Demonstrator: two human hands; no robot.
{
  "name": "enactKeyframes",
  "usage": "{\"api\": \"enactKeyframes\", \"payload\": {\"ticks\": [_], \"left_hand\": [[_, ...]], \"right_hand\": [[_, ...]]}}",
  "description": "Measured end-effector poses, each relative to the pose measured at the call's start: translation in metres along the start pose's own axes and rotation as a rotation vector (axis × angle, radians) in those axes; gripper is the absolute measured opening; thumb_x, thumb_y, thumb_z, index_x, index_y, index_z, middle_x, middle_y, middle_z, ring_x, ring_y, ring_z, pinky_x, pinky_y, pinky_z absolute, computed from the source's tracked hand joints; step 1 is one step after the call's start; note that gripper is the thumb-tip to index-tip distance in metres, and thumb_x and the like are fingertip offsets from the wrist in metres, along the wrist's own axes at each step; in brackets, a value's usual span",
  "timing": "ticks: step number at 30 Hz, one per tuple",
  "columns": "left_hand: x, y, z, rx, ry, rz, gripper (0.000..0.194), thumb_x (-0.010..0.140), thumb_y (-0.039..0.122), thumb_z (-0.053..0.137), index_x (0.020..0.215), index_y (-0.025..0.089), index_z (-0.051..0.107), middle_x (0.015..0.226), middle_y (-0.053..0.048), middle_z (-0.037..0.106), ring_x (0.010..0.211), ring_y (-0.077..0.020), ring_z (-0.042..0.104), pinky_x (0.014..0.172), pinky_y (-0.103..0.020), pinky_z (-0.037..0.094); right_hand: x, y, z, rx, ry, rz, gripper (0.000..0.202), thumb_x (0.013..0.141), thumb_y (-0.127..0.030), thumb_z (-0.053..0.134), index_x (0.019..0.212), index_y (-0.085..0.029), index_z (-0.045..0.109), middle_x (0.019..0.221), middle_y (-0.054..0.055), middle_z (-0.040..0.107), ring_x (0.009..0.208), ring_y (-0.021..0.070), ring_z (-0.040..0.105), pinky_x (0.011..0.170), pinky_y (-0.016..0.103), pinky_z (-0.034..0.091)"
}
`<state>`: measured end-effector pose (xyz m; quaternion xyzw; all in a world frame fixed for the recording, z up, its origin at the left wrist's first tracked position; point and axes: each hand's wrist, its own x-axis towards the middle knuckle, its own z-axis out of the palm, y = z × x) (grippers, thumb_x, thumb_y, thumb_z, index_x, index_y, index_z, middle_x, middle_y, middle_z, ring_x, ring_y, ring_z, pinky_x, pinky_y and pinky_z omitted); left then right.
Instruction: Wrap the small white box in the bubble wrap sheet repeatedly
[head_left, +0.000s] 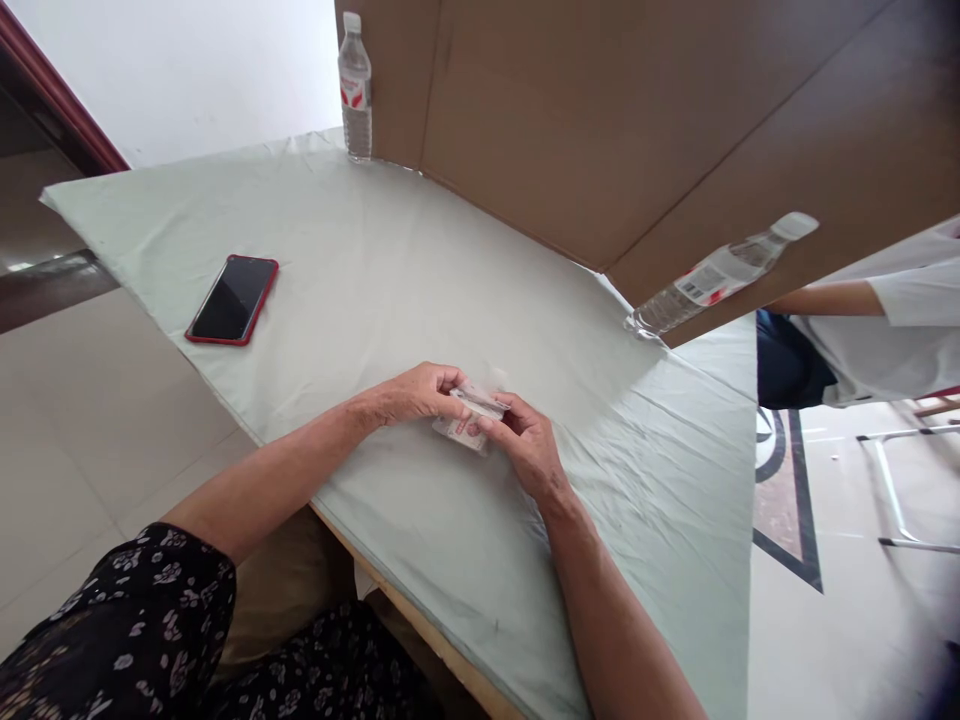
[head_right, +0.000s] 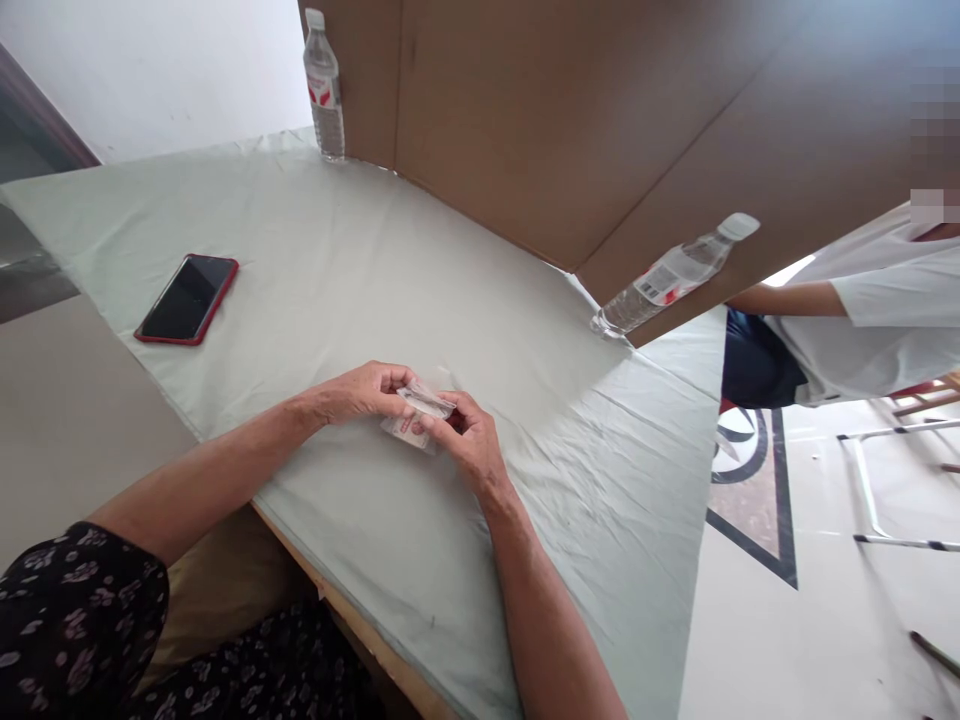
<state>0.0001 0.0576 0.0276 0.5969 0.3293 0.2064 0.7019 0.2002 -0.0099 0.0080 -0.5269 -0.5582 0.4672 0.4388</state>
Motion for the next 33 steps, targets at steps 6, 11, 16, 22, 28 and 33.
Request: {"api": "enactKeyframes", "payload": {"ticks": [6, 11, 16, 22, 28, 33], "left_hand": [[-0.002, 0.0, 0.0, 0.051, -0.048, 0.017, 0.032, 0.075, 0.026, 0.067, 0.106, 0.016, 0.066, 0.094, -0.002, 0.068, 0.081, -0.0135, 0.062, 0.074, -0.025, 0.046], [-0.004, 0.005, 0.001, 0.078, -0.066, 0.029, 0.034, 0.079, 0.027, 0.065, 0.11, 0.015, 0.068, 0.099, -0.004, 0.07, 0.087, -0.0153, 0.064, 0.078, -0.026, 0.047], [-0.005, 0.009, 0.003, 0.128, -0.033, 0.039, 0.037, 0.082, 0.028, 0.063, 0.116, 0.014, 0.067, 0.098, -0.004, 0.069, 0.087, -0.0151, 0.061, 0.076, -0.026, 0.044], [-0.005, 0.007, 0.002, 0.125, -0.049, 0.063, 0.035, 0.084, 0.03, 0.064, 0.115, 0.015, 0.068, 0.099, -0.004, 0.069, 0.088, -0.0156, 0.062, 0.076, -0.026, 0.043], [-0.002, 0.007, 0.003, 0.111, -0.043, 0.026, 0.039, 0.081, 0.029, 0.066, 0.117, 0.014, 0.067, 0.1, -0.005, 0.071, 0.087, -0.0163, 0.064, 0.077, -0.027, 0.045], [-0.002, 0.007, 0.001, 0.096, -0.056, 0.032, 0.035, 0.08, 0.03, 0.067, 0.112, 0.015, 0.069, 0.097, -0.003, 0.07, 0.084, -0.0144, 0.062, 0.075, -0.026, 0.044]], "right_hand": [[0.001, -0.001, -0.005, -0.106, -0.011, -0.023, 0.03, 0.077, -0.044, 0.075, 0.097, -0.022, 0.074, 0.085, 0.002, 0.07, 0.074, 0.0166, 0.061, 0.067, 0.029, 0.048], [0.001, 0.0, -0.003, -0.159, 0.02, -0.057, 0.03, 0.079, -0.046, 0.072, 0.098, -0.023, 0.075, 0.085, 0.002, 0.071, 0.071, 0.0167, 0.062, 0.066, 0.029, 0.05], [-0.003, 0.005, 0.003, -0.134, 0.139, -0.05, 0.049, 0.08, -0.048, 0.07, 0.121, -0.021, 0.067, 0.101, 0.006, 0.075, 0.083, 0.0198, 0.068, 0.076, 0.034, 0.056], [-0.003, 0.01, 0.001, -0.094, 0.154, -0.046, 0.06, 0.079, -0.053, 0.071, 0.129, -0.021, 0.062, 0.114, 0.01, 0.072, 0.09, 0.0208, 0.07, 0.082, 0.036, 0.056], [0.01, -0.004, -0.005, 0.004, 0.101, -0.034, 0.042, 0.086, -0.057, 0.063, 0.108, -0.023, 0.072, 0.097, 0.004, 0.075, 0.093, 0.0216, 0.069, 0.086, 0.037, 0.055], [0.029, -0.023, -0.001, 0.058, 0.092, 0.0, 0.028, 0.08, -0.049, 0.071, 0.089, -0.023, 0.073, 0.082, 0.001, 0.073, 0.077, 0.0178, 0.066, 0.076, 0.033, 0.053]]}}
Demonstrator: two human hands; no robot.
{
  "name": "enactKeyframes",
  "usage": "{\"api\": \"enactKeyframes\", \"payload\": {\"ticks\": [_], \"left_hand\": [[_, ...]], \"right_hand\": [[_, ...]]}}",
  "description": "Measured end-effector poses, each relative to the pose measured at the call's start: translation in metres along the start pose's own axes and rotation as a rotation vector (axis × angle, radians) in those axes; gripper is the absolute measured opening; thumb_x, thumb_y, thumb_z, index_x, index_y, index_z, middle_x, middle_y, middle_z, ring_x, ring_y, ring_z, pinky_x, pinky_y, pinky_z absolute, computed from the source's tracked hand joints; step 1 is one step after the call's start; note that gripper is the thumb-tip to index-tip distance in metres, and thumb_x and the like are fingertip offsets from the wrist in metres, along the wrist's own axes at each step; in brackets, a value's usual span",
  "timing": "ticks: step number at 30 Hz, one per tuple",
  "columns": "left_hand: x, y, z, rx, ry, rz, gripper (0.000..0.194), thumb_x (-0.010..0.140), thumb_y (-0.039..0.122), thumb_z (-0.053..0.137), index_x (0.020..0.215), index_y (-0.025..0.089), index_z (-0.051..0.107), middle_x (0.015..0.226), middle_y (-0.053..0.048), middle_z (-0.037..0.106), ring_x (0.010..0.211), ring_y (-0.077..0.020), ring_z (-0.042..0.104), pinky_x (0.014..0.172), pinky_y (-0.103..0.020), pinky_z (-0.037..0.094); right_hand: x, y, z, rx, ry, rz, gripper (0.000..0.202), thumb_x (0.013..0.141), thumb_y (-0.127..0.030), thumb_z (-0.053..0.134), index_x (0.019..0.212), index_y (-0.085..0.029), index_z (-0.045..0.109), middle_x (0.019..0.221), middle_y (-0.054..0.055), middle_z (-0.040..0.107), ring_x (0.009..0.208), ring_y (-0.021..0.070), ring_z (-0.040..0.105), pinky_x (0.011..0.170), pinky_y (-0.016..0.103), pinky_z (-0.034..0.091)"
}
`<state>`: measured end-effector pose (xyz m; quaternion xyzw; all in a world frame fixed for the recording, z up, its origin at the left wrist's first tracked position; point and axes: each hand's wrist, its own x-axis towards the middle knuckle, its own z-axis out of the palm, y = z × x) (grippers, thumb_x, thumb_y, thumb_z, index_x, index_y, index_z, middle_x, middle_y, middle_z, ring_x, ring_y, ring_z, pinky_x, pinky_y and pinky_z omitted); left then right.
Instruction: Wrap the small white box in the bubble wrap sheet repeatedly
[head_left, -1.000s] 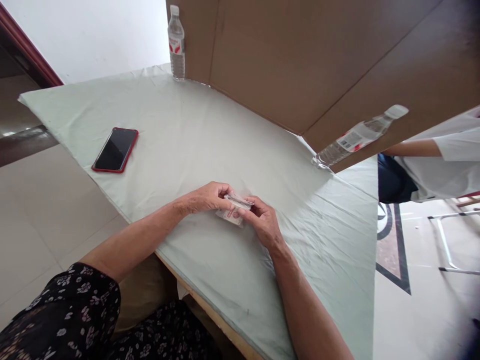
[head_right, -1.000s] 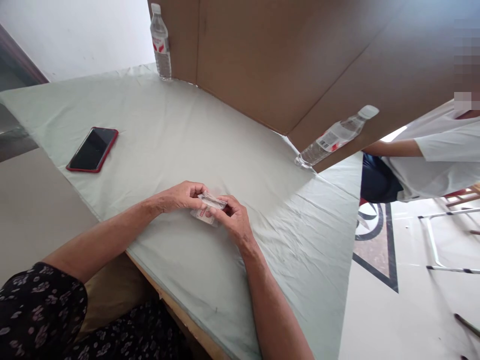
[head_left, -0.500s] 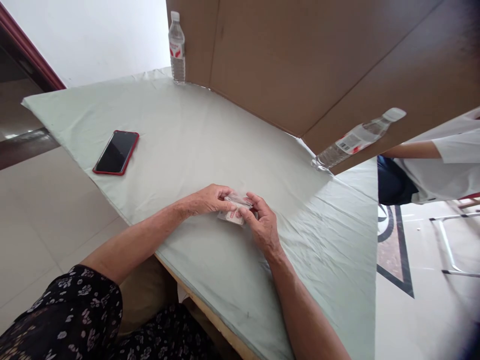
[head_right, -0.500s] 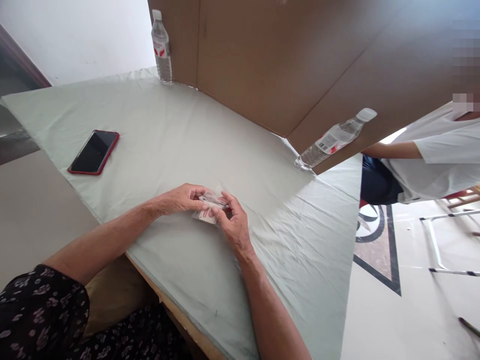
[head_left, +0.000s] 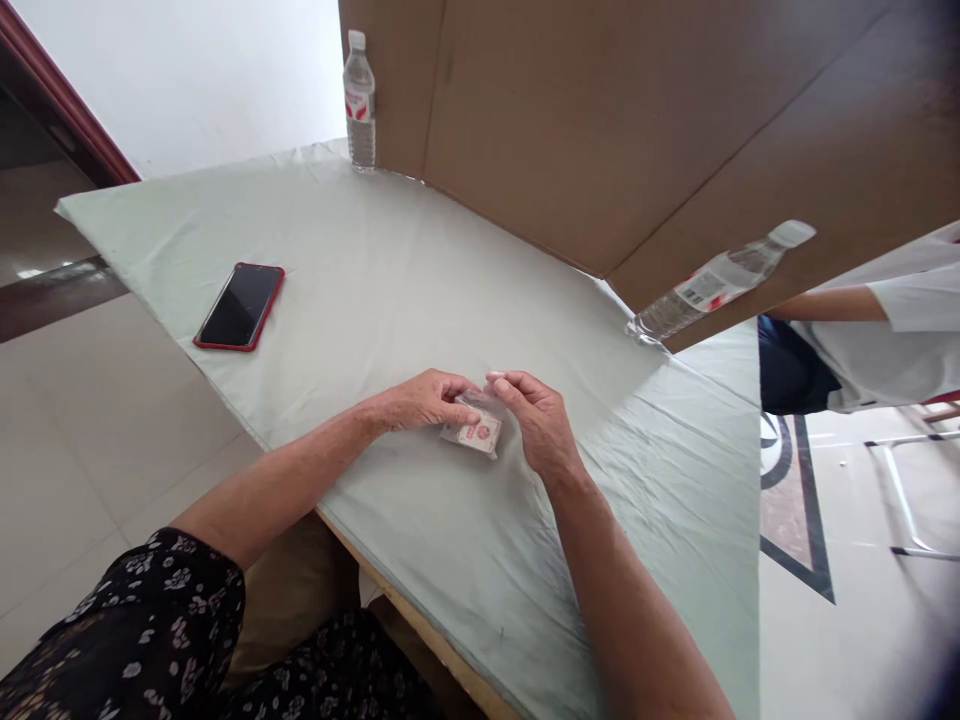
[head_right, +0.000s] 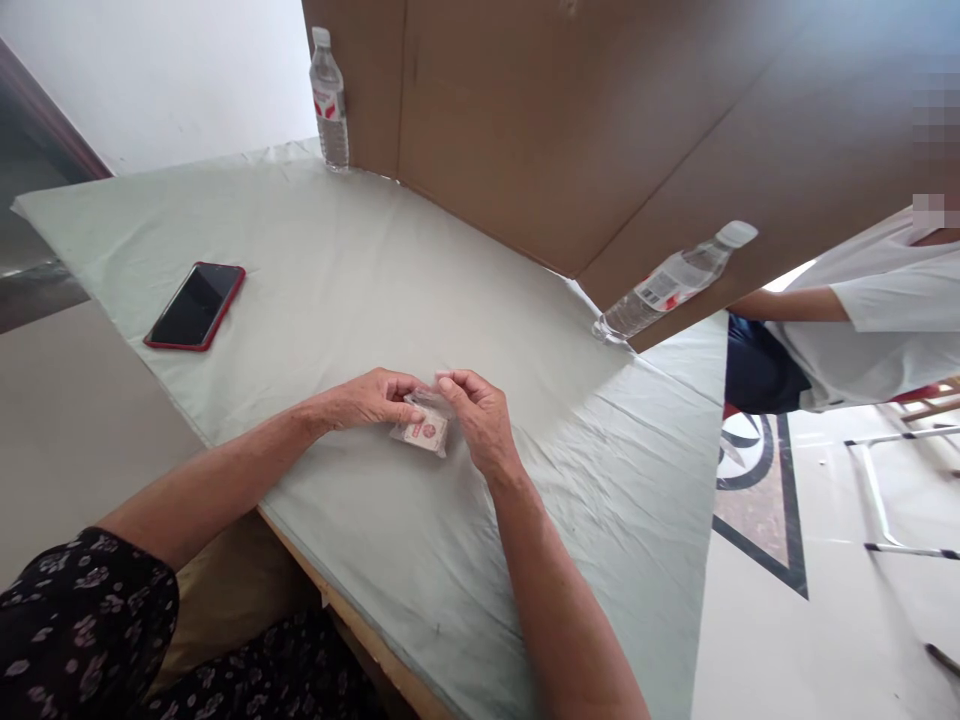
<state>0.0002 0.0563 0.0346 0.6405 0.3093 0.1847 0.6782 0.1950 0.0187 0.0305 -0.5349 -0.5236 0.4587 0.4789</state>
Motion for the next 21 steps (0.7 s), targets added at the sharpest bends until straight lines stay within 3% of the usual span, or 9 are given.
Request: {"api": "enactKeyframes", "payload": {"ticks": [5, 12, 21], "left_hand": [[0.001, -0.002, -0.004, 0.011, -0.008, 0.012, 0.032, 0.081, 0.035, 0.068, 0.105, 0.015, 0.07, 0.092, -0.002, 0.069, 0.082, -0.0134, 0.06, 0.074, -0.025, 0.042], [0.001, -0.002, -0.005, 0.087, 0.064, 0.021, 0.041, 0.083, 0.043, 0.066, 0.111, 0.014, 0.072, 0.095, -0.003, 0.071, 0.087, -0.0149, 0.06, 0.077, -0.025, 0.043], [0.005, -0.011, -0.008, 0.211, 0.183, 0.058, 0.041, 0.088, 0.046, 0.057, 0.108, 0.014, 0.073, 0.095, -0.005, 0.071, 0.084, -0.0157, 0.06, 0.073, -0.025, 0.044]], "right_hand": [[0.004, -0.005, 0.003, -0.06, 0.014, -0.058, 0.02, 0.078, -0.042, 0.074, 0.081, -0.022, 0.072, 0.075, -0.001, 0.069, 0.07, 0.0154, 0.061, 0.07, 0.031, 0.05], [-0.014, 0.0, 0.004, -0.198, 0.137, -0.25, 0.007, 0.082, -0.031, 0.072, 0.08, -0.027, 0.077, 0.091, 0.001, 0.073, 0.094, 0.0204, 0.067, 0.091, 0.038, 0.049], [-0.021, 0.018, 0.009, -0.319, 0.178, -0.357, 0.011, 0.087, -0.032, 0.069, 0.09, -0.03, 0.079, 0.101, 0.003, 0.074, 0.103, 0.0215, 0.065, 0.097, 0.043, 0.049]]}}
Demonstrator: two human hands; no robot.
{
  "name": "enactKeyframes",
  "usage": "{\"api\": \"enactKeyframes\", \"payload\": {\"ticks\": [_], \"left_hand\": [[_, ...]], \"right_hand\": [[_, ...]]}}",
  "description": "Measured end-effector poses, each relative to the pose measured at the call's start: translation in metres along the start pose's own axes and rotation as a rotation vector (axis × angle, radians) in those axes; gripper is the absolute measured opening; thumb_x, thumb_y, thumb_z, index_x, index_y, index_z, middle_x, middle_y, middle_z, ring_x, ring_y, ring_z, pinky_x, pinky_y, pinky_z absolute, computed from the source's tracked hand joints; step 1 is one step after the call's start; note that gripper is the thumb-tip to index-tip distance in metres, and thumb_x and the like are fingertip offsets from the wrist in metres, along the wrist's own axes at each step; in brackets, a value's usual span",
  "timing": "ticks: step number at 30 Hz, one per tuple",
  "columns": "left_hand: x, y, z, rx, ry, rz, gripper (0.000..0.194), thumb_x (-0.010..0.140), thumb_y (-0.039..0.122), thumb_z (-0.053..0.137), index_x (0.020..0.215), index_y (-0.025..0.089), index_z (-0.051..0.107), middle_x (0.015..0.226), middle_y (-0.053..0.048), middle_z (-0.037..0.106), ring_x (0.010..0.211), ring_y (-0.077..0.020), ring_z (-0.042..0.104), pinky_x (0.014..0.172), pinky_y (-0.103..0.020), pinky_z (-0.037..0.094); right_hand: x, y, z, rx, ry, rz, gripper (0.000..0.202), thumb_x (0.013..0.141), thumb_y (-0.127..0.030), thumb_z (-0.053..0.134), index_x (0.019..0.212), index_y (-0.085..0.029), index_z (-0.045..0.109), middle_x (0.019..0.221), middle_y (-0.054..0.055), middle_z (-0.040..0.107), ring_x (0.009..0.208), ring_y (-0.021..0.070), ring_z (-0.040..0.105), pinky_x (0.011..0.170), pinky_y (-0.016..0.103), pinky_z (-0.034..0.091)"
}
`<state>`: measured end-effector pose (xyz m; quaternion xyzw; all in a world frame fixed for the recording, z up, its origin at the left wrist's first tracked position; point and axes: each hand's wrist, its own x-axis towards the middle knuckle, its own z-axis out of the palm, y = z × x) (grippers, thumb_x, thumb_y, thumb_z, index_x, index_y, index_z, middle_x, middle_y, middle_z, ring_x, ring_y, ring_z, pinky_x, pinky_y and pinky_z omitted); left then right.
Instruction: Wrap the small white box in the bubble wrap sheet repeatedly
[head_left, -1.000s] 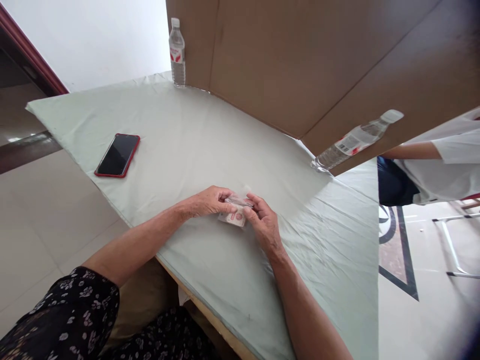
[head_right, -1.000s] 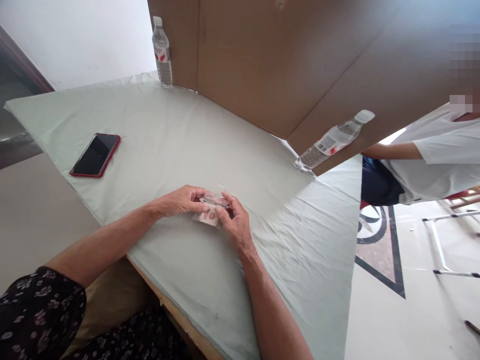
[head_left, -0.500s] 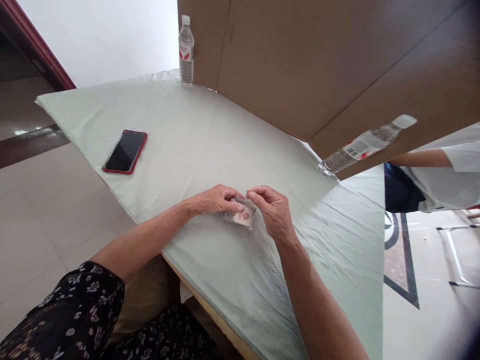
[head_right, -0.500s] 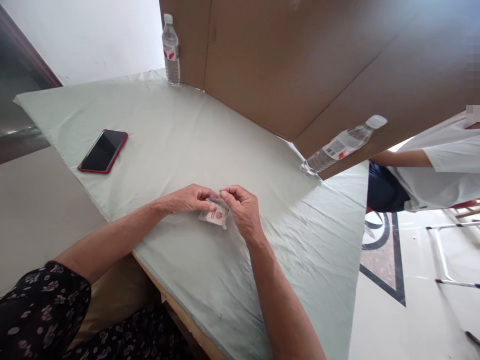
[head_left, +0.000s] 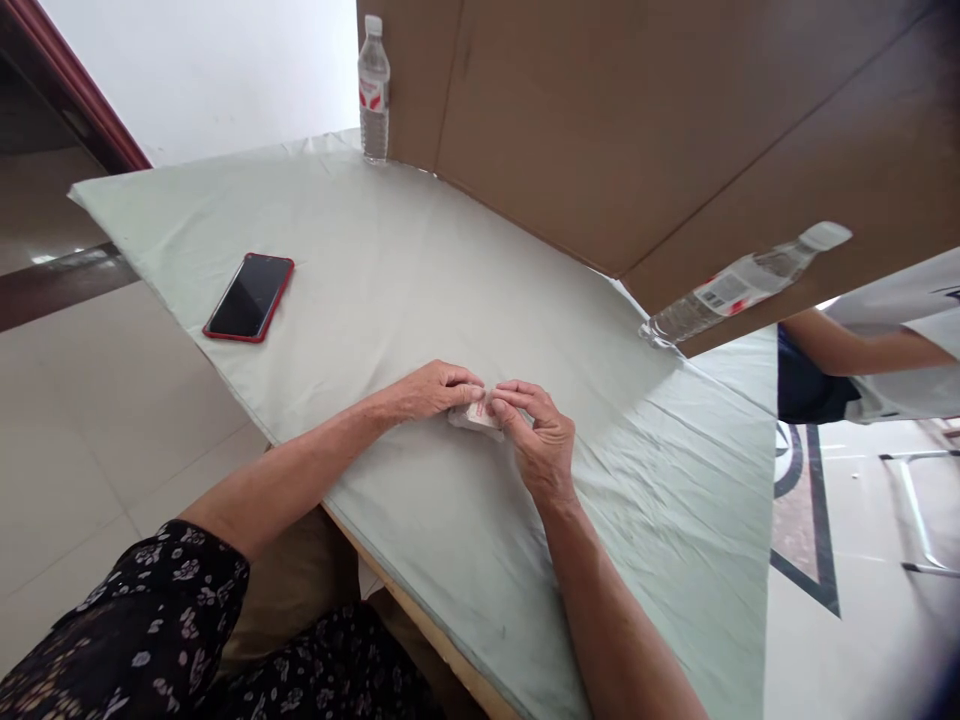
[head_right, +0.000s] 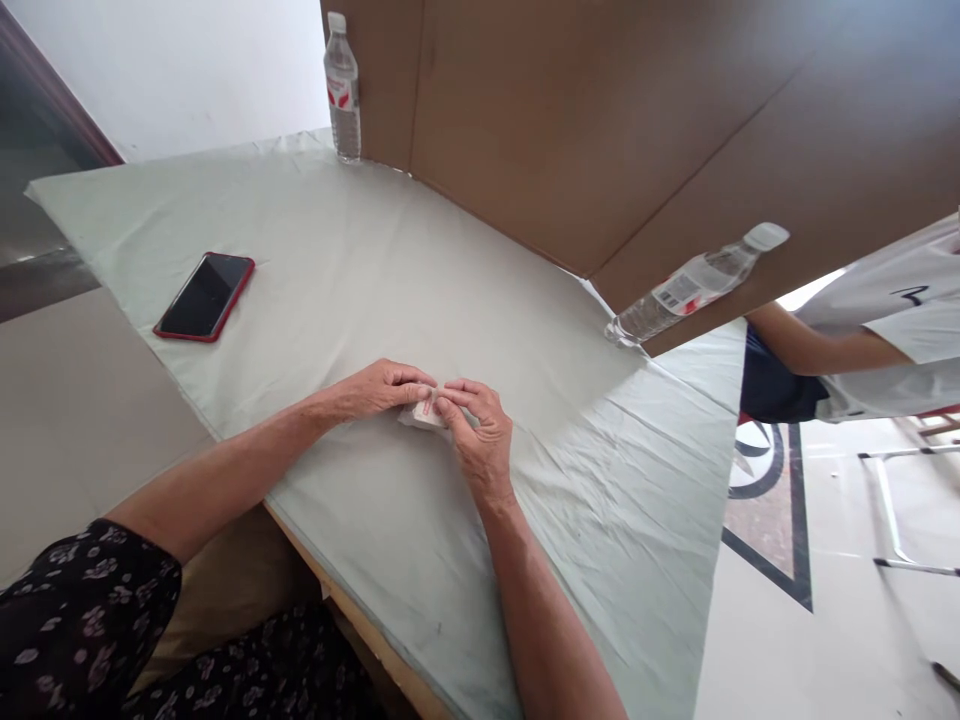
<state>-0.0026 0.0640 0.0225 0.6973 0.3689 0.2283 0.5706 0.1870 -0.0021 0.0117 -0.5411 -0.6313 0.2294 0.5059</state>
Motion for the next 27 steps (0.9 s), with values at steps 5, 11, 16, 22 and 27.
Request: {"api": "enactKeyframes", "payload": {"ticks": [5, 11, 16, 22, 27], "left_hand": [[-0.001, 0.001, 0.0, 0.02, -0.036, 0.029, 0.04, 0.091, 0.046, 0.05, 0.095, 0.013, 0.073, 0.087, -0.004, 0.069, 0.076, -0.014, 0.056, 0.068, -0.024, 0.042], [-0.001, 0.005, 0.002, 0.123, 0.029, 0.03, 0.041, 0.091, 0.043, 0.048, 0.103, 0.014, 0.073, 0.095, -0.005, 0.071, 0.085, -0.017, 0.06, 0.071, -0.025, 0.044], [-0.001, 0.004, 0.002, 0.115, 0.056, 0.024, 0.038, 0.09, 0.039, 0.048, 0.104, 0.015, 0.074, 0.096, -0.005, 0.072, 0.082, -0.0166, 0.061, 0.069, -0.024, 0.044], [-0.001, 0.003, 0.004, 0.064, 0.081, 0.038, 0.035, 0.089, 0.037, 0.051, 0.102, 0.014, 0.074, 0.087, -0.003, 0.07, 0.074, -0.0139, 0.059, 0.064, -0.023, 0.042], [0.001, 0.002, 0.004, -0.018, 0.199, 0.059, 0.042, 0.092, 0.047, 0.048, 0.103, 0.013, 0.07, 0.085, -0.003, 0.069, 0.075, -0.0142, 0.059, 0.067, -0.024, 0.045]], "right_hand": [[-0.006, 0.004, -0.002, -0.163, -0.05, -0.143, 0.016, 0.09, -0.032, 0.066, 0.098, -0.034, 0.079, 0.117, 0.004, 0.071, 0.114, 0.0244, 0.061, 0.103, 0.049, 0.046], [-0.004, 0.005, -0.015, -0.054, -0.089, -0.124, 0.017, 0.09, -0.038, 0.065, 0.103, -0.033, 0.076, 0.13, 0.004, 0.066, 0.126, 0.0262, 0.057, 0.106, 0.049, 0.044], [0.002, 0.023, -0.019, 0.015, -0.248, 0.044, 0.078, 0.075, -0.054, 0.077, 0.145, -0.034, 0.047, 0.152, 0.008, 0.048, 0.139, 0.0319, 0.046, 0.106, 0.05, 0.046], [-0.004, 0.028, -0.007, -0.063, -0.284, 0.012, 0.072, 0.076, -0.043, 0.078, 0.142, -0.032, 0.049, 0.133, 0.008, 0.064, 0.124, 0.0295, 0.058, 0.109, 0.052, 0.042], [-0.007, 0.024, -0.006, -0.086, -0.195, -0.027, 0.065, 0.077, -0.036, 0.078, 0.137, -0.032, 0.053, 0.125, 0.006, 0.067, 0.119, 0.0282, 0.061, 0.108, 0.052, 0.042]]}}
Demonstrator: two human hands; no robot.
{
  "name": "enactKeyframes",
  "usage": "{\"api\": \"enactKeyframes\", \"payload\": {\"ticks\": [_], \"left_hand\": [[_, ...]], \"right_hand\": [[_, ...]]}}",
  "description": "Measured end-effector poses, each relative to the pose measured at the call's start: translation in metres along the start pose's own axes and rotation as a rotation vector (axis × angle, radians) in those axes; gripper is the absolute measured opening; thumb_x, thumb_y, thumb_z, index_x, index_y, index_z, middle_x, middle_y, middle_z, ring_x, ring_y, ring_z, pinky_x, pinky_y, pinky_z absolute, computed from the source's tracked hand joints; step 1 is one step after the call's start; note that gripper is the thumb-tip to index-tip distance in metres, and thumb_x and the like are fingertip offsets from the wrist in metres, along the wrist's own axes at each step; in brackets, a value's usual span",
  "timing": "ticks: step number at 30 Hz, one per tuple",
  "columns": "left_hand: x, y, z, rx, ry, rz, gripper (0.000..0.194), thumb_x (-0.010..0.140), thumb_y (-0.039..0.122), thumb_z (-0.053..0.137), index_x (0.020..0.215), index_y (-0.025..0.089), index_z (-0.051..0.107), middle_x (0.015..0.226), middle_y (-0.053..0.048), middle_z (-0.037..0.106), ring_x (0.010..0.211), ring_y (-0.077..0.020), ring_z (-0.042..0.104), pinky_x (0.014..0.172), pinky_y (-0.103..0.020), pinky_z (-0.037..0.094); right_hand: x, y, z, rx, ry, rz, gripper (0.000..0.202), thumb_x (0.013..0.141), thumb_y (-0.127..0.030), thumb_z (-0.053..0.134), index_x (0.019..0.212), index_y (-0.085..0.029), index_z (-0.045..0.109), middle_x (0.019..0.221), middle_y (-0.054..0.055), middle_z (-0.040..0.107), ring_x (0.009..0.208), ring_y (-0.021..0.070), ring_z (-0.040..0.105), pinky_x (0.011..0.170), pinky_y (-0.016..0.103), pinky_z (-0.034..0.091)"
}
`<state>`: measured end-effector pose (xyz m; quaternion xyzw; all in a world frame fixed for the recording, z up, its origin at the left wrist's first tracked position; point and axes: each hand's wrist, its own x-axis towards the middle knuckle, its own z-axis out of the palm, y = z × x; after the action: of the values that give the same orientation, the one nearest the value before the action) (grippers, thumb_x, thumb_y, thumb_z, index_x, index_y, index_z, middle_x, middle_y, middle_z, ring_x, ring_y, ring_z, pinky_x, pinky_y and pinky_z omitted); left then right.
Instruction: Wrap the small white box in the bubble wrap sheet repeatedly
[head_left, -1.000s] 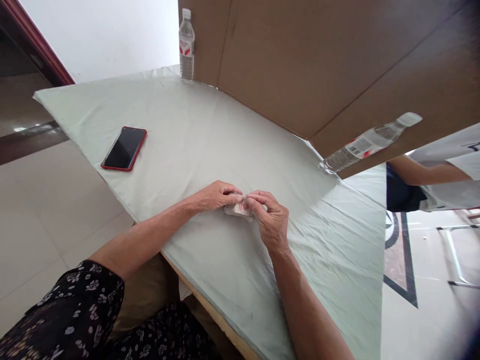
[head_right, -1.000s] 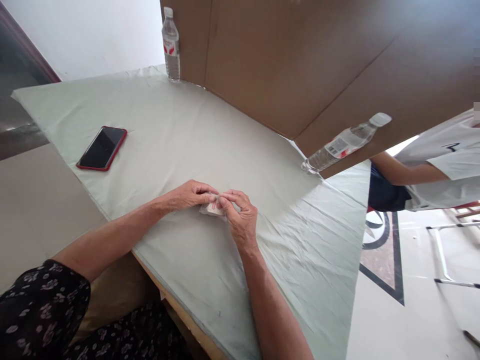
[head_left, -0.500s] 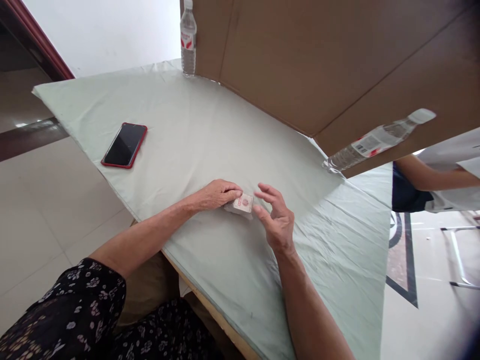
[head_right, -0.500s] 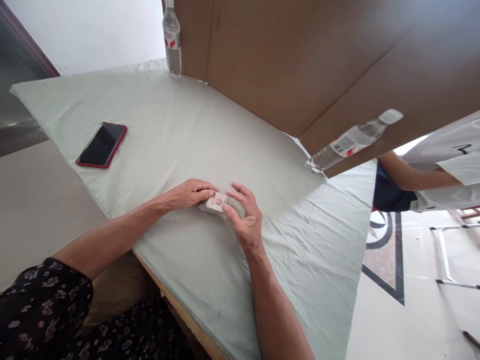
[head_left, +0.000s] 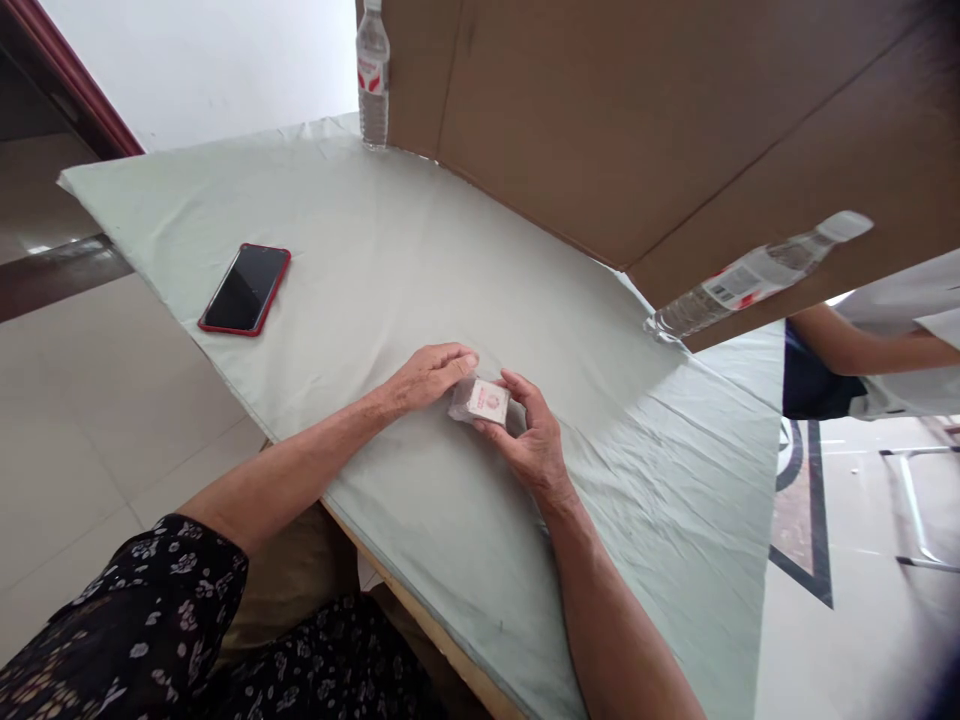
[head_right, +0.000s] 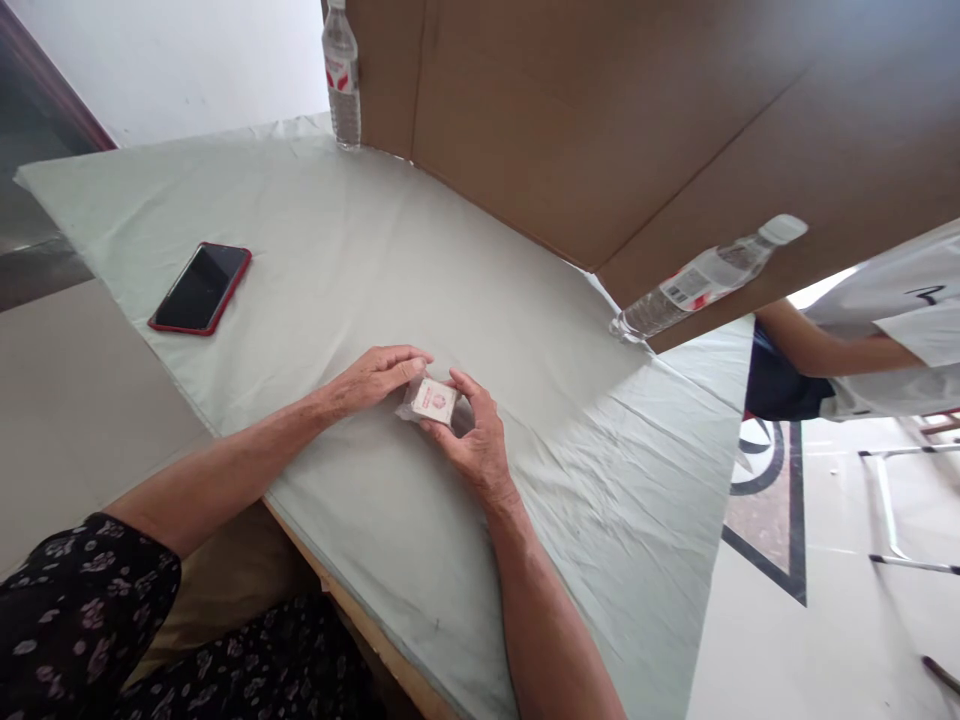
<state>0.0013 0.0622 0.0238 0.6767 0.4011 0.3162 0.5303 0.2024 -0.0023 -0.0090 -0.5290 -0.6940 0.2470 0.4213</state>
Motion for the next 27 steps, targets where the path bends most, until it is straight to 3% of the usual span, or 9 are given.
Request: {"api": "enactKeyframes", "payload": {"ticks": [4, 7, 11, 15, 21, 27], "left_hand": [[0.0019, -0.0003, -0.0007, -0.036, 0.135, -0.089, 0.041, 0.093, 0.046, 0.045, 0.102, 0.014, 0.069, 0.095, -0.008, 0.071, 0.082, -0.0165, 0.062, 0.075, -0.027, 0.049], [0.0026, -0.0005, -0.0016, -0.05, 0.165, -0.106, 0.036, 0.087, 0.038, 0.051, 0.109, 0.014, 0.068, 0.104, -0.01, 0.072, 0.094, -0.0201, 0.064, 0.088, -0.034, 0.05], [0.0026, 0.0001, -0.0058, -0.151, 0.084, -0.125, 0.052, 0.073, 0.022, 0.057, 0.124, 0.014, 0.062, 0.121, -0.013, 0.069, 0.114, -0.0253, 0.062, 0.101, -0.041, 0.047], [0.0012, 0.0025, -0.0095, -0.212, -0.036, -0.141, 0.065, 0.068, 0.02, 0.059, 0.133, 0.014, 0.057, 0.131, -0.014, 0.065, 0.125, -0.0292, 0.057, 0.106, -0.044, 0.044], [-0.0009, 0.0038, -0.0066, -0.196, -0.103, -0.128, 0.059, 0.078, 0.031, 0.065, 0.133, 0.011, 0.057, 0.13, -0.016, 0.065, 0.122, -0.0283, 0.059, 0.104, -0.043, 0.046], [-0.0002, 0.0021, -0.0022, -0.07, -0.08, -0.094, 0.054, 0.079, 0.029, 0.064, 0.13, 0.012, 0.059, 0.117, -0.012, 0.068, 0.103, -0.0212, 0.065, 0.091, -0.035, 0.051]], "right_hand": [[0.0001, 0.004, -0.0001, 0.002, -0.103, 0.042, 0.07, 0.077, -0.04, 0.078, 0.14, -0.032, 0.051, 0.135, 0.008, 0.063, 0.127, 0.0315, 0.056, 0.112, 0.055, 0.038], [0.0008, 0.0066, -0.0008, 0.02, -0.122, 0.046, 0.084, 0.074, -0.046, 0.081, 0.147, -0.032, 0.043, 0.148, 0.01, 0.053, 0.137, 0.0329, 0.049, 0.115, 0.055, 0.036], [0.0018, 0.0075, -0.0021, 0.046, -0.107, 0.011, 0.09, 0.074, -0.05, 0.08, 0.151, -0.031, 0.036, 0.152, 0.012, 0.048, 0.137, 0.0316, 0.049, 0.113, 0.052, 0.04], [0.0006, 0.0078, -0.0005, 0.05, -0.098, 0.01, 0.09, 0.074, -0.05, 0.081, 0.15, -0.031, 0.037, 0.151, 0.012, 0.049, 0.137, 0.0319, 0.048, 0.113, 0.053, 0.038], [-0.002, 0.0057, 0.0019, 0.026, -0.101, 0.067, 0.079, 0.078, -0.039, 0.076, 0.148, -0.032, 0.041, 0.137, 0.009, 0.06, 0.126, 0.0304, 0.055, 0.111, 0.054, 0.039], [0.0006, 0.0075, 0.0016, -0.001, -0.1, 0.065, 0.076, 0.076, -0.039, 0.076, 0.145, -0.032, 0.045, 0.131, 0.007, 0.062, 0.12, 0.0289, 0.058, 0.108, 0.052, 0.041]]}}
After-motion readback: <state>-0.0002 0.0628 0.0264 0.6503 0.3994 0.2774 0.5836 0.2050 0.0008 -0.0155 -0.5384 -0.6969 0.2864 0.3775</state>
